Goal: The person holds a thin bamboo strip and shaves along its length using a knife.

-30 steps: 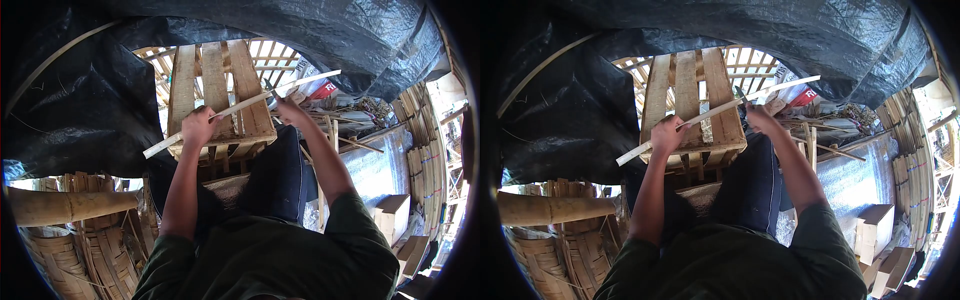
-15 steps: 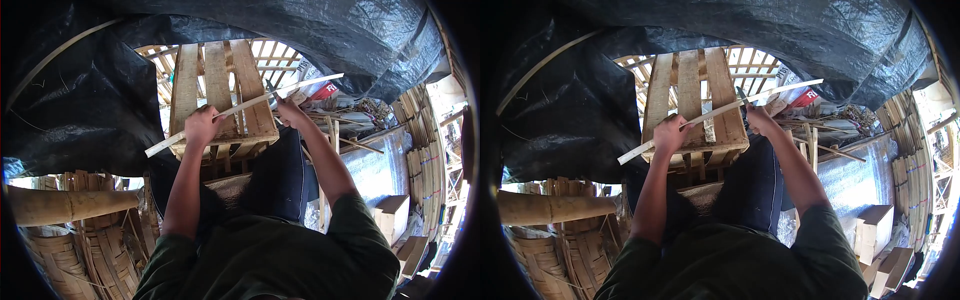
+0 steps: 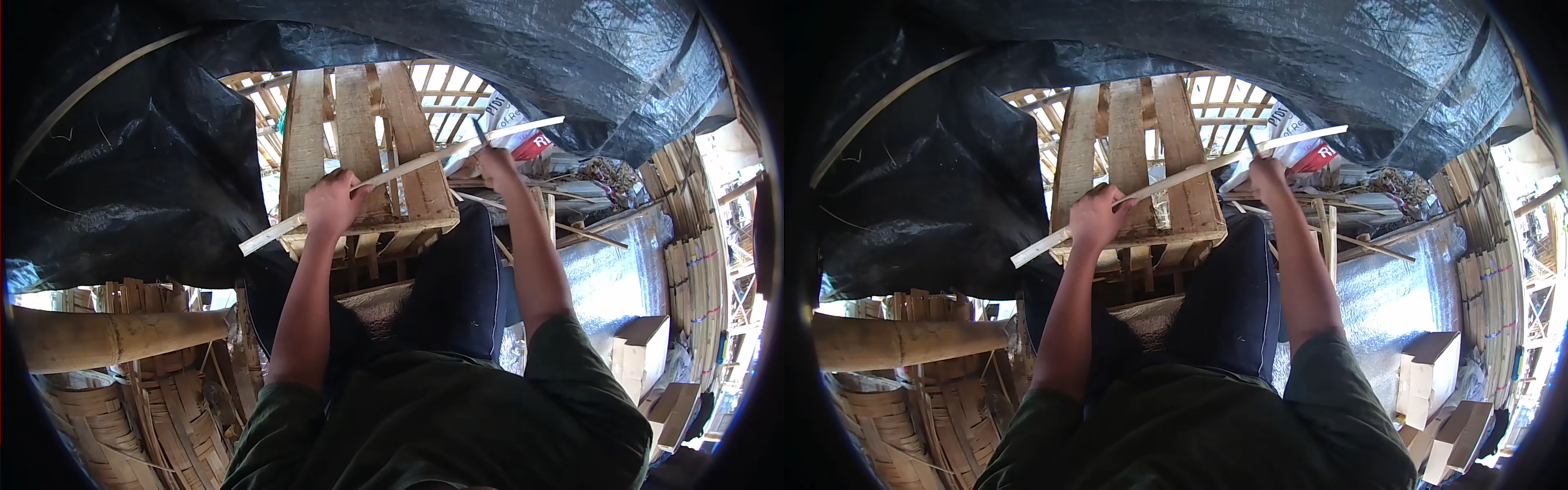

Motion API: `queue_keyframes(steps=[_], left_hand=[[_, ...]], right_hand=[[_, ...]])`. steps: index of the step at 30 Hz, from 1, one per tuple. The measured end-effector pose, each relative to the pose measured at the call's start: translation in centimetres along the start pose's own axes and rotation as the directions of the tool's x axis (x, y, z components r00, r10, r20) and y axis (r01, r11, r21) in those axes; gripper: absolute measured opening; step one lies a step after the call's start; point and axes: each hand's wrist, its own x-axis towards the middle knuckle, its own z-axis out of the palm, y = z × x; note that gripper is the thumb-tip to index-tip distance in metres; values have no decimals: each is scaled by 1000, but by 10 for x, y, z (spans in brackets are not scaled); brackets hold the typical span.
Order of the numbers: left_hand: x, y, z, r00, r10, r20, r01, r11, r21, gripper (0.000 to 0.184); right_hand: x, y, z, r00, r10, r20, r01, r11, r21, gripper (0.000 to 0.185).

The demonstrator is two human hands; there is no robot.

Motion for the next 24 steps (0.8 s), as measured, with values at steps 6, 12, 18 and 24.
queue_keyframes(steps=[6,12,18,24], left_hand=[[1,3,-6,998,-37,52,41,997,-68,30],[0,1,-1,1000,5,-20,-6,999,-42,30],[-1,4,-5,999,-3,36,4,1000,-28,30],[3,7,-12,999,-24,42,25,999,-23,30]], right_hand=[[-49,-17,30,1000,-5,-13,1,945,-328,45],[-76,-1,58,998,-56,34,65,918,-392,38],[36,38,7,931,-348,113,357,795,-491,41],[-39,-16,30,988,-150,33,142,815,-562,49]])
